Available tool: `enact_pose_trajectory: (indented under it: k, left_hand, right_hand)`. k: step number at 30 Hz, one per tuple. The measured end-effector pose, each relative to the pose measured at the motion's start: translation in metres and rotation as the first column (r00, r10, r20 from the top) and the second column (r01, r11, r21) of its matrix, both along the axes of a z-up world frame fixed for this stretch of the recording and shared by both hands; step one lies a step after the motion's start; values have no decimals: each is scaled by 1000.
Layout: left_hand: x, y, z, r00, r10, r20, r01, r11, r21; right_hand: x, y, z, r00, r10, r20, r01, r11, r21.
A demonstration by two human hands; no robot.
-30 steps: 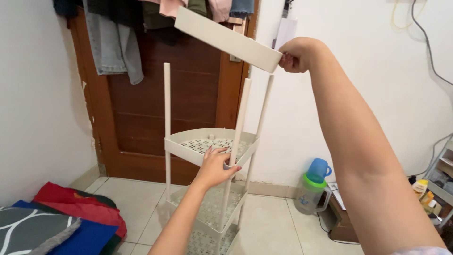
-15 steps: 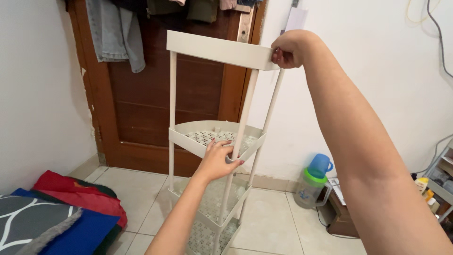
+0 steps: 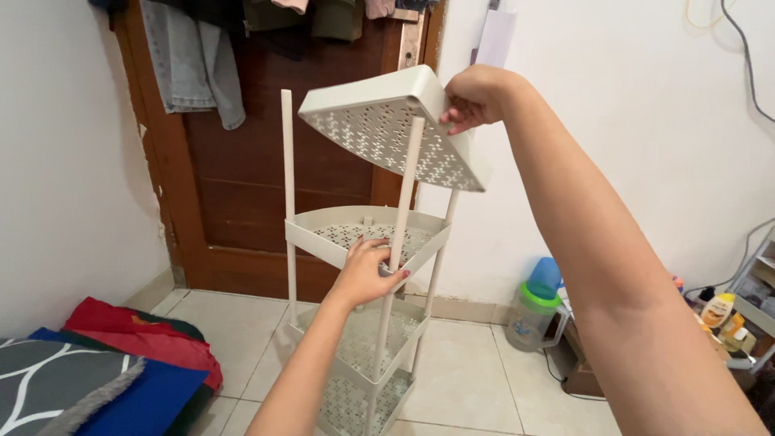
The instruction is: The person assembles a corner shelf by inserting white plastic poles into the holes of triangular shelf tiers. They stack the tiers vertically, securing them with the poles to form a three-tiered unit.
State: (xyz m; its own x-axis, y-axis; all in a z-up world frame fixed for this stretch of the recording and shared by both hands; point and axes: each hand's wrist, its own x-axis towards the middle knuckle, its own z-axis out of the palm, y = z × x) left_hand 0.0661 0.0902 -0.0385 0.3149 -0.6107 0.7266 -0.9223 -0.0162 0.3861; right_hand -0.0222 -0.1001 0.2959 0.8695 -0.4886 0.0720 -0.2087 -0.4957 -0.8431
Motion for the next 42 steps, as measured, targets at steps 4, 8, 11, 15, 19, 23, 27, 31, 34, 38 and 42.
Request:
enact_pose_trajectory:
  k: [4, 8, 11, 15, 19, 23, 27, 31, 34, 38, 42]
  left_hand:
    - [2, -3, -1, 1000, 0, -3, 0, 1000, 14]
    - [2, -4, -3, 1000, 0, 9, 0, 1000, -18]
    - [2, -5, -2, 1000, 12, 3, -12, 1000, -6]
    - [-1, -3, -1, 1000, 14, -10, -14, 1000, -1]
    - [-2, -1, 1, 999, 11, -39, -11, 1000, 2]
    - [-2, -1, 1, 999, 9, -41, -9, 1000, -7]
    - [-3, -2, 0, 999, 19, -34, -20, 999, -26]
    - [-1, -2, 0, 1000, -14, -20, 14, 999, -34]
    - [2, 0, 2, 999, -13, -31, 13, 1000, -26]
    - [2, 2, 2, 999, -29, -26, 28, 999, -38]
    - [2, 5, 3, 998, -44, -55, 42, 999, -33]
  right_hand:
    - [-19, 9, 2, 995, 70, 64, -68, 997, -40]
    - [-29, 14, -4, 988, 125, 91, -121, 992, -47]
    - [-33, 13, -11, 980, 167, 105, -166, 986, -10]
    - [-35, 5, -21, 934, 294, 205, -312, 948, 64]
    - [-35, -2, -30, 869, 390, 304, -384, 920, -82]
    - [-43, -7, -26, 809, 464, 361, -355, 875, -330]
    - [-60, -9, -3, 772, 467, 431, -254, 849, -464]
    - [-86, -13, 27, 757, 473, 452, -62, 740, -670]
    - [-101, -12, 37, 752, 501, 428, 37, 616, -787]
    - [-100, -5, 30, 764, 508, 399, 45, 574, -817]
    - [-88, 5, 12, 832, 431, 349, 49, 570, -820]
